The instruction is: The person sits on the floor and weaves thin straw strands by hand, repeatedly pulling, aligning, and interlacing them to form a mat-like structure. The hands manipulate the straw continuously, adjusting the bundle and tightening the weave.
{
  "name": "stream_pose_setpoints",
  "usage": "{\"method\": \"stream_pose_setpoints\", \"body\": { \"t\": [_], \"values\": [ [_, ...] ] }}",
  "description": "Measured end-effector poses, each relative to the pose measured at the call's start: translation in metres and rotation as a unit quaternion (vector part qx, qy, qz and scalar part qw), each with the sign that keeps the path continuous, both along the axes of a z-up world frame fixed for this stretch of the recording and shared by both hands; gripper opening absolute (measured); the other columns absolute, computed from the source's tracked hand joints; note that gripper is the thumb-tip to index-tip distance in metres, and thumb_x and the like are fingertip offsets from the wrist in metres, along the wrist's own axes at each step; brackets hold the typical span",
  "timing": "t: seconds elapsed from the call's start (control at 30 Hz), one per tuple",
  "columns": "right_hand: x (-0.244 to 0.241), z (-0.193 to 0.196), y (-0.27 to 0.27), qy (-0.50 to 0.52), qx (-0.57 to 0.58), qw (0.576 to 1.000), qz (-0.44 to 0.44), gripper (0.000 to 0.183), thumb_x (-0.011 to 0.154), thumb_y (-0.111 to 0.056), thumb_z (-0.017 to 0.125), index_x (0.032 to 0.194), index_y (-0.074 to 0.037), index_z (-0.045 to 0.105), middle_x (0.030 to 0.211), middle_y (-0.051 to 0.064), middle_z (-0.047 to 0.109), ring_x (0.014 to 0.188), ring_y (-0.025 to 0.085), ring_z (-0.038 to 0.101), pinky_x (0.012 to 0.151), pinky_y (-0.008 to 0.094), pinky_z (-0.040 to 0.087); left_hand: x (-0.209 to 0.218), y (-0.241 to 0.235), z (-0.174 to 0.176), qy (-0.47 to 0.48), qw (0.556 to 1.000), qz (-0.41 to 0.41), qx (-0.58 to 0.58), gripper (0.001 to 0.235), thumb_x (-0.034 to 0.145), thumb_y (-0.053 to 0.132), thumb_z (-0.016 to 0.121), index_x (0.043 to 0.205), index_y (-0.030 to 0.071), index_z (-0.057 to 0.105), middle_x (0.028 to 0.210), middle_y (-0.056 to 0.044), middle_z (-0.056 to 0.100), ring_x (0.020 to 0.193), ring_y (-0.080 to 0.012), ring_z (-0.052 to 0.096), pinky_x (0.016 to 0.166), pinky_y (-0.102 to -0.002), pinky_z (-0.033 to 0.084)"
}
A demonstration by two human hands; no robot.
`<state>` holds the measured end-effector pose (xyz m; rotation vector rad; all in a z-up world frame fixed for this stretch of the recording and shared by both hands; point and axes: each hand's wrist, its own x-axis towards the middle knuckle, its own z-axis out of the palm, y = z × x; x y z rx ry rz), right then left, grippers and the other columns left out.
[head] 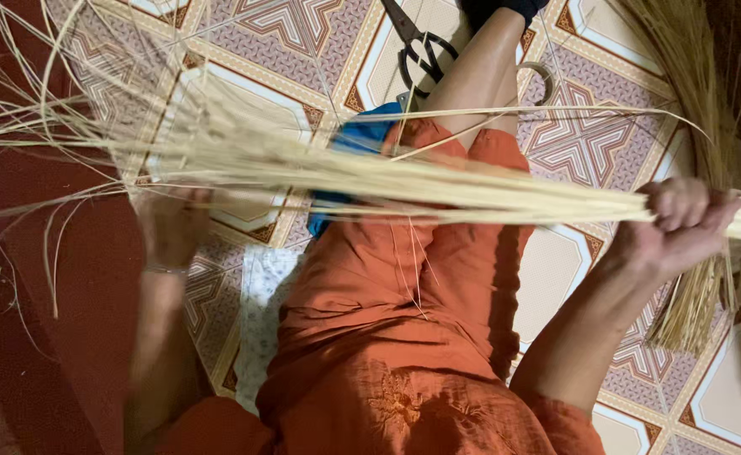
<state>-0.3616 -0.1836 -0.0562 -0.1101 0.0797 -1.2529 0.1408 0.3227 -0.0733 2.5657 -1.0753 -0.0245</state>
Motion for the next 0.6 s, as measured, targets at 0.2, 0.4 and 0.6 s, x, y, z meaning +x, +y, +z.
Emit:
{"method": "stream_pose_setpoints", "body": {
  "t": [0.2, 0.4, 0.6],
  "values": [
    [0.044, 0.003, 0.086, 0.142, -0.053, 0.988, 0.030, 0.049, 0.115, -0.048, 0.053, 0.095, -0.007, 0.073, 0.052, -0.005, 0.039, 0.039, 0.005, 0.026, 0.035, 0.022, 0.024, 0.033, 0.040, -0.016, -0.063, 0.969, 0.043, 0.236, 0.047, 0.068, 0.022, 0.077, 0.115, 0.025, 0.078, 0.117, -0.007, 0.074, 0.116, -0.0243, 0.059, 0.108, -0.057, 0.036],
    [0.089, 0.011, 0.131, 0.204, 0.035, 0.975, 0.087, 0.043, 0.109, -0.050, 0.055, 0.099, -0.013, 0.072, 0.054, -0.007, 0.030, 0.043, 0.008, 0.024, 0.048, 0.023, 0.028, -0.015, 0.019, 0.061, 0.042, 0.867, -0.035, 0.496, 0.028, 0.086, 0.026, 0.078, 0.114, 0.027, 0.075, 0.151, -0.007, 0.051, 0.135, -0.0283, 0.047, 0.107, -0.057, 0.038],
    [0.097, 0.027, 0.165, 0.180, 0.076, 0.974, 0.112, 0.047, 0.113, -0.052, 0.052, 0.090, -0.015, 0.069, 0.051, -0.007, 0.028, 0.045, 0.008, 0.025, 0.057, 0.025, 0.030, -0.042, -0.030, 0.127, 0.259, 0.945, -0.177, 0.094, 0.030, 0.097, 0.043, 0.065, 0.117, 0.026, 0.079, 0.080, -0.005, 0.081, 0.056, -0.0244, 0.067, 0.050, -0.038, 0.054]
  ]
}}
